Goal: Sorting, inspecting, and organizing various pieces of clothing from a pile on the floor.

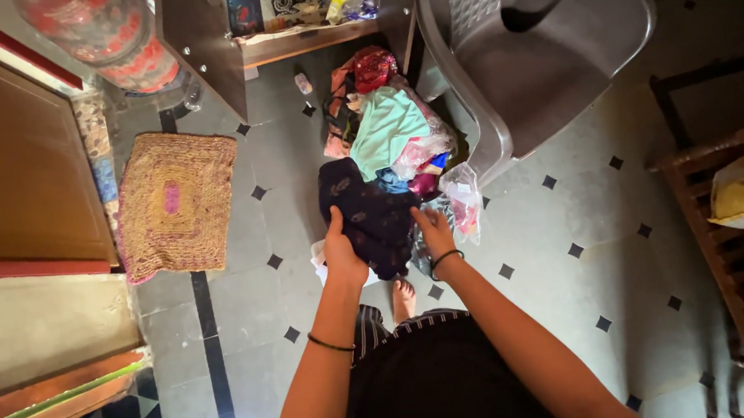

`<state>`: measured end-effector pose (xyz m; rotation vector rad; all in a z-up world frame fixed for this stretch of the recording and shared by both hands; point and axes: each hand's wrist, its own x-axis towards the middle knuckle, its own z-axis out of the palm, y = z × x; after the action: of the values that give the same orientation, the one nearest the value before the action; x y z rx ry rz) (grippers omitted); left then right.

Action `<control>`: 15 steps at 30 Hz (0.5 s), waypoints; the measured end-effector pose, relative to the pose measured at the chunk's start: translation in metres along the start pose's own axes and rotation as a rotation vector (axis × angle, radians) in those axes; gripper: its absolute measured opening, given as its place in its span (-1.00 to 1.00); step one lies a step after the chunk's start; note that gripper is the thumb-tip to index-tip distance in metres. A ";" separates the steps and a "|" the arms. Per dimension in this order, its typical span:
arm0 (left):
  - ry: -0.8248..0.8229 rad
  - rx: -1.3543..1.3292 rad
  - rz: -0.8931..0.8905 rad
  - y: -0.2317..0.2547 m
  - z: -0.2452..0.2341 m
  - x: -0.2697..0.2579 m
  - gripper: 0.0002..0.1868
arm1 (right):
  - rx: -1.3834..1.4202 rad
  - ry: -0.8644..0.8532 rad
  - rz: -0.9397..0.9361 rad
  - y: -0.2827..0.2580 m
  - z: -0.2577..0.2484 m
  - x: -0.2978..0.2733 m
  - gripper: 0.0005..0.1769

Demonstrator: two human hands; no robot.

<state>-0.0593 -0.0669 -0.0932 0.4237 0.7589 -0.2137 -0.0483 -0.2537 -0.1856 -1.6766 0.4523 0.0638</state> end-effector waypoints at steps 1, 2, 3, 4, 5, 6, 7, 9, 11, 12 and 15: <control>0.002 0.001 0.003 0.003 0.004 -0.008 -0.43 | 0.002 -0.002 0.001 -0.017 -0.001 -0.008 -0.56; -0.065 -0.035 -0.020 0.005 0.008 -0.017 -0.43 | 0.180 -0.096 0.503 -0.035 -0.002 -0.016 -0.47; -0.132 -0.073 -0.042 0.007 0.012 -0.024 -0.42 | 0.356 -0.202 1.001 -0.053 -0.003 -0.022 -0.32; -0.131 -0.075 -0.038 0.009 0.013 -0.029 -0.42 | 0.354 -0.206 1.001 -0.043 -0.004 -0.018 -0.32; -0.146 -0.081 -0.081 0.010 0.012 -0.036 -0.42 | 0.560 -0.374 0.872 -0.033 -0.004 -0.016 -0.23; -0.161 -0.086 -0.124 0.011 0.010 -0.044 -0.41 | 0.761 -0.540 0.735 -0.022 -0.005 -0.014 -0.13; -0.156 -0.089 -0.118 0.010 0.002 -0.046 -0.41 | 0.759 -0.547 0.741 -0.026 -0.001 -0.009 -0.13; -0.090 -0.024 -0.118 0.010 -0.011 -0.050 -0.44 | 0.590 -0.621 0.703 -0.034 0.006 0.002 -0.41; -0.025 0.121 -0.028 0.007 -0.032 -0.042 -0.44 | 0.627 -0.588 0.573 -0.037 0.014 0.002 -0.50; 0.039 0.267 0.059 0.004 -0.043 -0.038 -0.44 | 0.662 -0.548 0.441 -0.039 0.017 0.002 -0.52; 0.141 0.612 0.280 -0.013 -0.101 -0.001 -0.42 | 0.831 -0.652 0.376 -0.042 0.026 -0.007 -0.62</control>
<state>-0.1270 -0.0334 -0.1614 1.1266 0.7544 -0.1505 -0.0355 -0.2236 -0.1481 -0.6752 0.2305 0.5975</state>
